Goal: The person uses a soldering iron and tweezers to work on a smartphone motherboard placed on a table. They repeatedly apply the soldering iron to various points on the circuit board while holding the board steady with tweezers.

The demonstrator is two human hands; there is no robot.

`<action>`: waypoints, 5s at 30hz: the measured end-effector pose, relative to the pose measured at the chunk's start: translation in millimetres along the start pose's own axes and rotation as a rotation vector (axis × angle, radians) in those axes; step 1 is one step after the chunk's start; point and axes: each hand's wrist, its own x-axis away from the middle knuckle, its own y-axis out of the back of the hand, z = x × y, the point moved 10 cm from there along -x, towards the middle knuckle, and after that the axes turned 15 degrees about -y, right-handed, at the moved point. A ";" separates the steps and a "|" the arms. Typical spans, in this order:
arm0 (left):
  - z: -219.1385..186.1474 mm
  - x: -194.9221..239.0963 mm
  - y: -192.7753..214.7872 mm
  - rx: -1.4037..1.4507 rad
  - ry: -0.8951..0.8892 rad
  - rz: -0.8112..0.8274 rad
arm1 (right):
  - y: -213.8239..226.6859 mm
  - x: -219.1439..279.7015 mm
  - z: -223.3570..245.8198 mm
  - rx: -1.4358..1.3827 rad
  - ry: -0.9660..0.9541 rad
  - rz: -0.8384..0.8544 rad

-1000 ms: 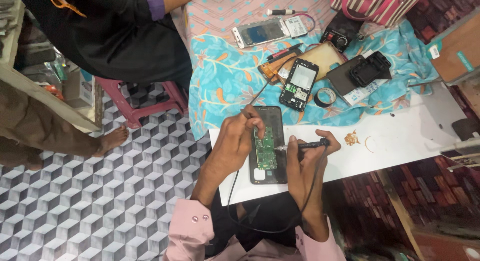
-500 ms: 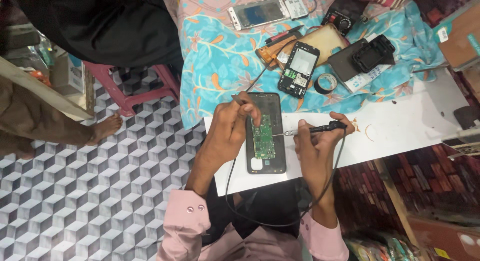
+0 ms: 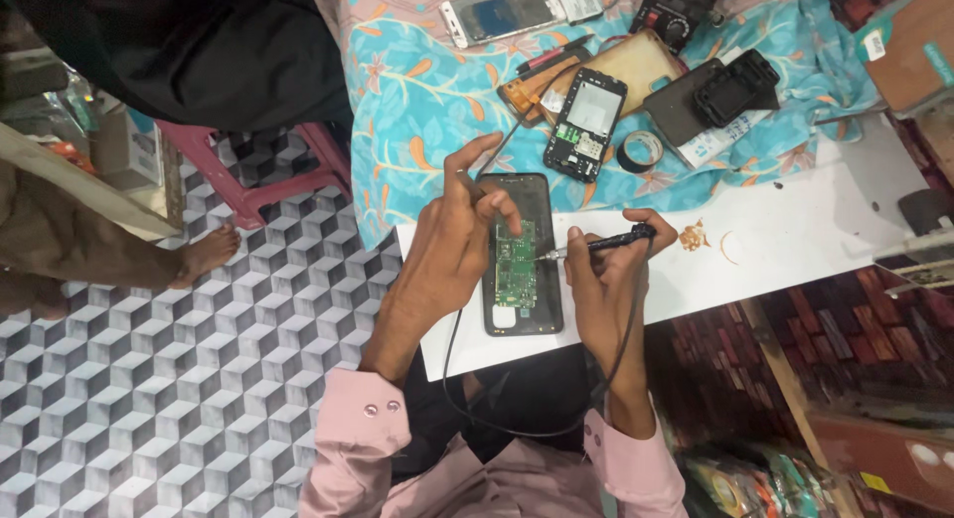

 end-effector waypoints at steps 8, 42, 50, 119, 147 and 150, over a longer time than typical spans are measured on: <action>3.9 -8.6 -1.1 0.100 -0.062 -0.048 | 4.2 5.8 15.8 0.012 0.085 -0.055; -4.2 6.4 3.4 0.042 -0.164 -0.043 | 1.4 11.8 7.7 0.024 0.040 -0.078; -0.9 5.6 3.4 0.046 -0.121 -0.031 | 0.9 14.8 12.3 0.114 0.069 -0.114; 1.7 5.2 -2.4 0.117 -0.214 -0.039 | 0.7 4.2 14.1 0.120 0.183 -0.033; 16.7 9.2 -4.6 0.173 -0.102 -0.020 | -11.0 6.4 8.5 -0.050 -0.048 0.031; 7.7 5.3 -2.0 0.240 -0.204 -0.074 | -8.3 22.8 44.5 -0.019 0.372 0.002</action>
